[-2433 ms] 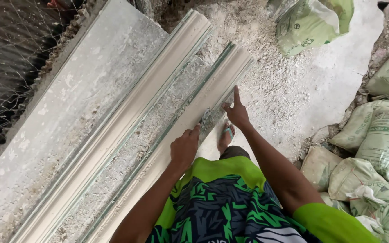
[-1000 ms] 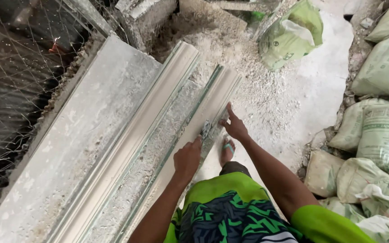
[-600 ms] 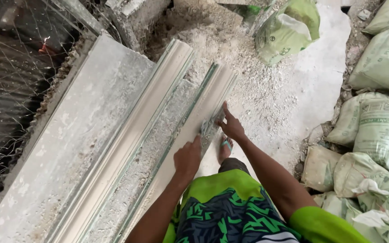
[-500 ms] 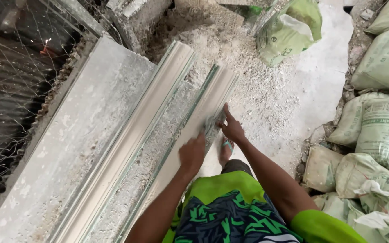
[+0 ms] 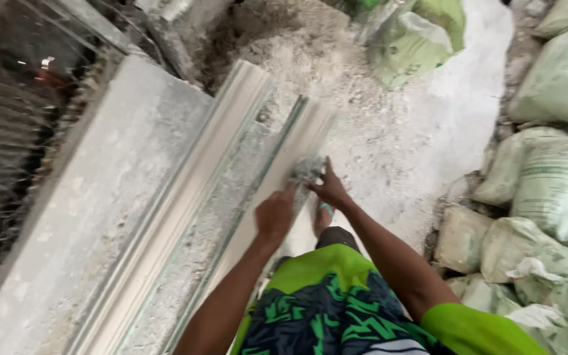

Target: Scraping and smoothing the surface of a decorative plaster molding with a small spatula tool.

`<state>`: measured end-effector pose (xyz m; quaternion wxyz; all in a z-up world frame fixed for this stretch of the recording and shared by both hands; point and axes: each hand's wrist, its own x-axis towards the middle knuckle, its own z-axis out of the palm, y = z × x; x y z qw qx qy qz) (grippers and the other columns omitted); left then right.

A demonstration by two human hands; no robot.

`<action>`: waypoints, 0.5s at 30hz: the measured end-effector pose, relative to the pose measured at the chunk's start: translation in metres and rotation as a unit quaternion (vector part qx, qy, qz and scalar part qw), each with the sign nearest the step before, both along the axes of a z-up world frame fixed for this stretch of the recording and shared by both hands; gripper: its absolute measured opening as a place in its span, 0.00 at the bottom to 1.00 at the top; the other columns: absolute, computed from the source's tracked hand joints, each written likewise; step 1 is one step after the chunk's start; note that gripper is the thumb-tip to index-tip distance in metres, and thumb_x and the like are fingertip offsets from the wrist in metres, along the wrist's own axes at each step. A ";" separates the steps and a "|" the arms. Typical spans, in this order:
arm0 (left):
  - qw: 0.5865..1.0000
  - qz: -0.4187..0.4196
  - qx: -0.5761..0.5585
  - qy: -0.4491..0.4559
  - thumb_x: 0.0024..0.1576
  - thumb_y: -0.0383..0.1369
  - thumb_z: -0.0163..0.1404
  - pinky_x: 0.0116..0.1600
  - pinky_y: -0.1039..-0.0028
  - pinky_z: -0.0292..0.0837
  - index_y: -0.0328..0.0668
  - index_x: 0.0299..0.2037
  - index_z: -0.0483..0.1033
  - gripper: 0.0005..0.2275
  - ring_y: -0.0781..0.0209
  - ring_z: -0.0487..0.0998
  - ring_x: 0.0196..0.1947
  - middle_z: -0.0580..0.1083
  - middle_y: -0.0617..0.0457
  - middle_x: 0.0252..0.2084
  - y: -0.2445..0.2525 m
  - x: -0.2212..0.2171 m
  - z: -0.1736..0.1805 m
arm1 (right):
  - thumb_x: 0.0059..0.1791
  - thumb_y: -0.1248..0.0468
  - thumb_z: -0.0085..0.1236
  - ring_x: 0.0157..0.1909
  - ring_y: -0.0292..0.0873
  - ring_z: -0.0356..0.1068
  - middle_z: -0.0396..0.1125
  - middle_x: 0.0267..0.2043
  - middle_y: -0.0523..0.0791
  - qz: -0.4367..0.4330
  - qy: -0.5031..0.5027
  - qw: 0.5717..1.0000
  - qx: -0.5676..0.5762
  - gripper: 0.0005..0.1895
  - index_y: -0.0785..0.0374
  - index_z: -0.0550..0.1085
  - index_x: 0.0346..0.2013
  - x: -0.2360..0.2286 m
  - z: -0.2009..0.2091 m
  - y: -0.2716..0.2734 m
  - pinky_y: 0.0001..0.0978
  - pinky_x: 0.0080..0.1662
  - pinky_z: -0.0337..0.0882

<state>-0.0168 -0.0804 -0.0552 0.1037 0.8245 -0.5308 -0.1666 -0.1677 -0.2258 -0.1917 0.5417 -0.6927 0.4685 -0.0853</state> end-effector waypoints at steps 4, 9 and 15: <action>1.000 -0.015 0.002 0.001 0.65 0.34 0.41 0.32 0.48 0.76 0.48 0.58 0.73 0.14 0.38 0.81 0.30 0.79 0.42 0.33 -0.042 0.002 0.009 | 0.42 0.54 0.73 0.58 0.55 0.74 0.63 0.66 0.56 0.007 -0.021 0.999 0.048 0.66 0.62 0.32 0.76 0.002 0.022 -0.006 0.41 0.55 0.74; 0.999 -0.037 0.034 0.014 0.64 0.36 0.45 0.37 0.48 0.77 0.47 0.52 0.74 0.10 0.39 0.82 0.33 0.79 0.43 0.34 -0.068 -0.005 0.014 | 0.43 0.60 0.68 0.54 0.54 0.76 0.71 0.60 0.59 0.027 0.045 0.996 0.067 0.65 0.57 0.30 0.79 -0.001 0.042 -0.010 0.43 0.54 0.75; 0.995 -0.006 0.088 0.044 0.64 0.35 0.42 0.32 0.48 0.78 0.54 0.63 0.70 0.17 0.38 0.82 0.28 0.79 0.41 0.34 -0.018 0.003 0.060 | 0.41 0.56 0.72 0.51 0.53 0.78 0.70 0.59 0.60 0.020 0.009 0.996 0.081 0.67 0.54 0.30 0.77 0.004 0.053 -0.008 0.42 0.55 0.75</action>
